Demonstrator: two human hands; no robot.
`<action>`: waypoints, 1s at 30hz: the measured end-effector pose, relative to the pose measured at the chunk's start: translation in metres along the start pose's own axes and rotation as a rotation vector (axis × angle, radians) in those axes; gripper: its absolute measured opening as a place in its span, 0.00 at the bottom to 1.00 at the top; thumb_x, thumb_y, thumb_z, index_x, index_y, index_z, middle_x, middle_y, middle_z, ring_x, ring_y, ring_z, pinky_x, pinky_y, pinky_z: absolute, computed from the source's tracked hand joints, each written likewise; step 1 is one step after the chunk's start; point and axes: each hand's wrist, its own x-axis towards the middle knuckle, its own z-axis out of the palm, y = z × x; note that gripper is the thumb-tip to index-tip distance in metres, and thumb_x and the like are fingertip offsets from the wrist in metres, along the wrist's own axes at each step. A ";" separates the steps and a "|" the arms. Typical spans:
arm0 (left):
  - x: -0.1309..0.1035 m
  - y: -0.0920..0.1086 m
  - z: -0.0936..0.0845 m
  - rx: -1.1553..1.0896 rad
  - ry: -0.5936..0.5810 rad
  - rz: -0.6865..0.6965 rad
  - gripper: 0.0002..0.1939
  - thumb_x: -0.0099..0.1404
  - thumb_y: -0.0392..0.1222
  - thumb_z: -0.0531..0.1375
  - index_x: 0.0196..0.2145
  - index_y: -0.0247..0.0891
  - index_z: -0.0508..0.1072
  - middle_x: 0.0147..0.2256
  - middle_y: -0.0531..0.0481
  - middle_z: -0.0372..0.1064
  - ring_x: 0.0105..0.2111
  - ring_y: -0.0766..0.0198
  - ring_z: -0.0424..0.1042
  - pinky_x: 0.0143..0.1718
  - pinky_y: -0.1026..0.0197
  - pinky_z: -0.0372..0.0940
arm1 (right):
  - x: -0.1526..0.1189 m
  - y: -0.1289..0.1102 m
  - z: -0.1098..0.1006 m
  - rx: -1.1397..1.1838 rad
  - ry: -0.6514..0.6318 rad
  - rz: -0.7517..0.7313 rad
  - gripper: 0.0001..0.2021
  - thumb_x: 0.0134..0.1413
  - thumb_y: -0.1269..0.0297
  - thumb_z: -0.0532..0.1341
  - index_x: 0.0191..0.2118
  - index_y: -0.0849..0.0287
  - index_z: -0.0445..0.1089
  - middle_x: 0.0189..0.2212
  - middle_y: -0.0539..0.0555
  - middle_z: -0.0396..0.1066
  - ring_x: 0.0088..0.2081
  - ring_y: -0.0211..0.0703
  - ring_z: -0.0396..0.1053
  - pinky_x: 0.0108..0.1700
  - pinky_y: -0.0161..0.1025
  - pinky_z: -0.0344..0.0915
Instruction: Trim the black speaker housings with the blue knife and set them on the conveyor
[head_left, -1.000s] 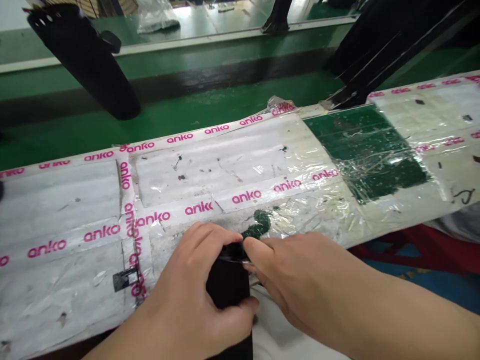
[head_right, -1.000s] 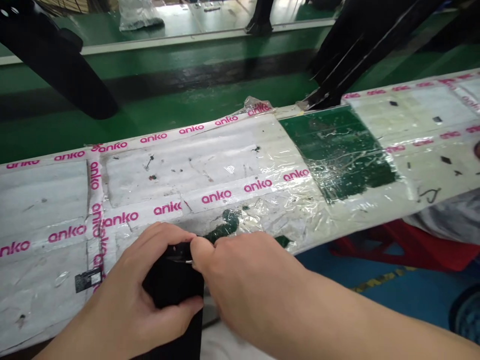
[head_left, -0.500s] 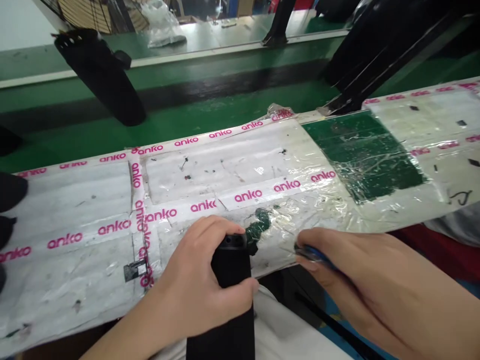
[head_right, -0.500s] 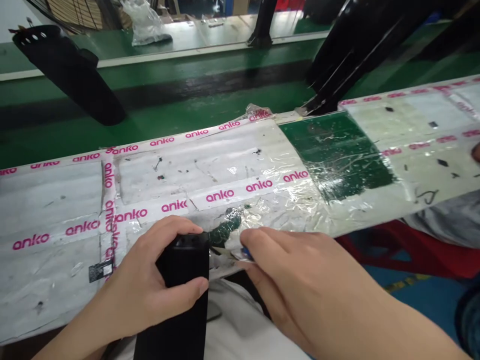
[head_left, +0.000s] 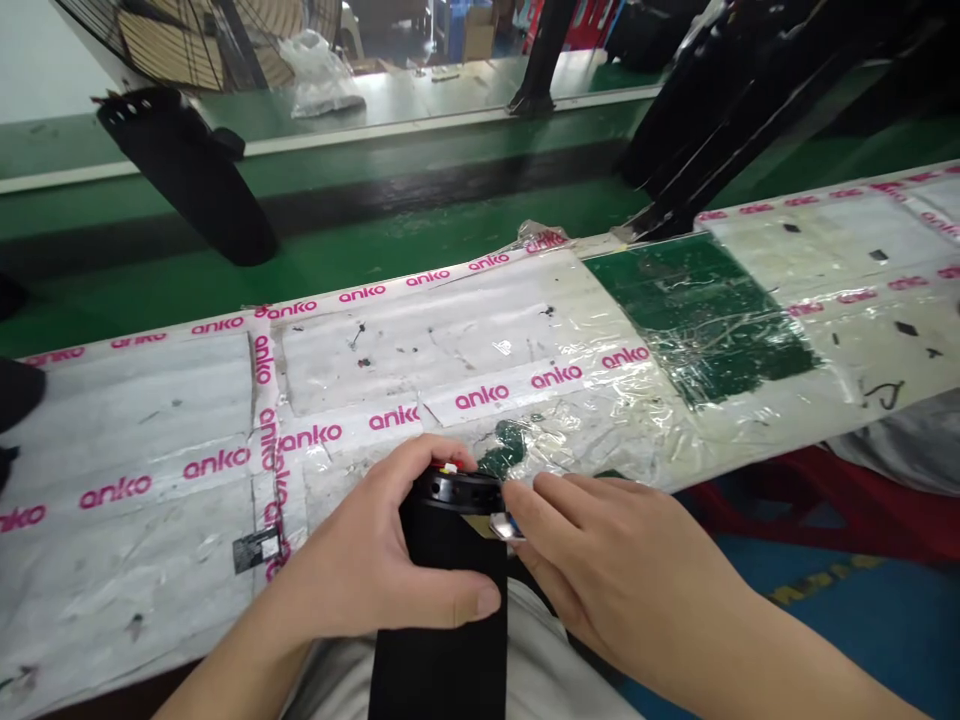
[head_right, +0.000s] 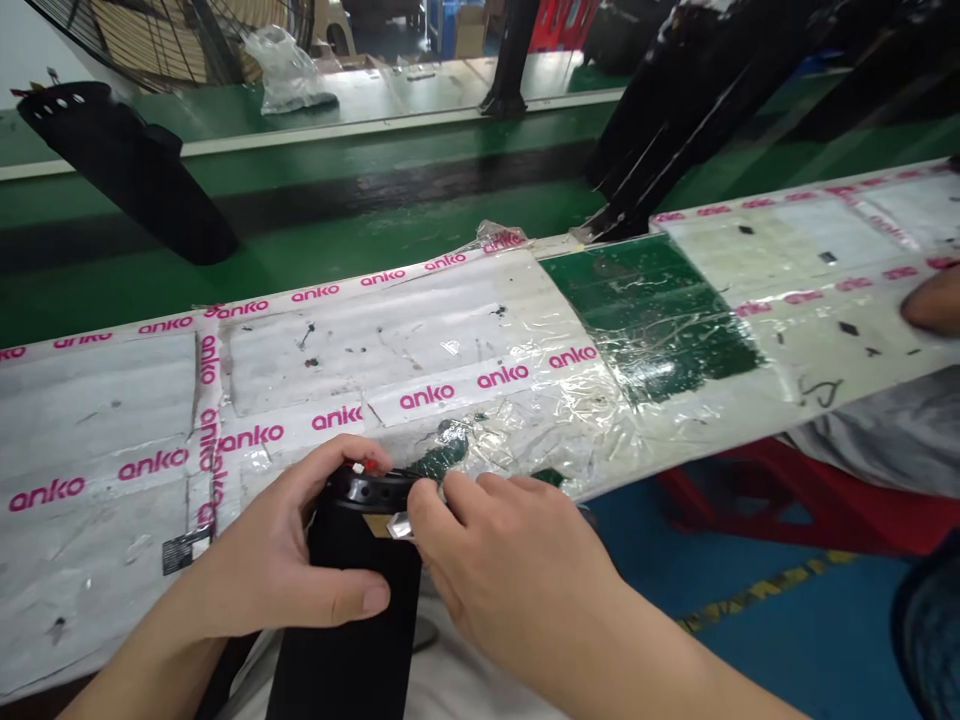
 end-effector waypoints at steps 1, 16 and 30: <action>0.001 0.001 0.001 -0.016 -0.008 -0.006 0.33 0.51 0.42 0.79 0.51 0.50 0.71 0.42 0.55 0.74 0.36 0.60 0.73 0.35 0.61 0.70 | -0.001 0.001 -0.001 -0.005 -0.004 -0.002 0.11 0.66 0.76 0.52 0.49 0.58 0.66 0.28 0.47 0.68 0.25 0.46 0.70 0.27 0.44 0.58; 0.007 0.010 0.005 0.050 0.013 0.028 0.24 0.46 0.38 0.75 0.36 0.44 0.66 0.37 0.56 0.62 0.36 0.60 0.62 0.33 0.61 0.61 | -0.005 -0.008 0.000 0.038 0.040 0.140 0.11 0.58 0.77 0.52 0.38 0.51 0.62 0.23 0.46 0.64 0.20 0.45 0.65 0.23 0.44 0.50; 0.011 0.028 0.023 0.371 0.047 0.036 0.15 0.52 0.42 0.67 0.33 0.44 0.63 0.33 0.56 0.64 0.34 0.58 0.65 0.33 0.56 0.60 | 0.005 0.013 -0.027 -0.028 -0.440 0.110 0.14 0.54 0.74 0.65 0.36 0.51 0.59 0.20 0.44 0.66 0.17 0.47 0.68 0.22 0.43 0.34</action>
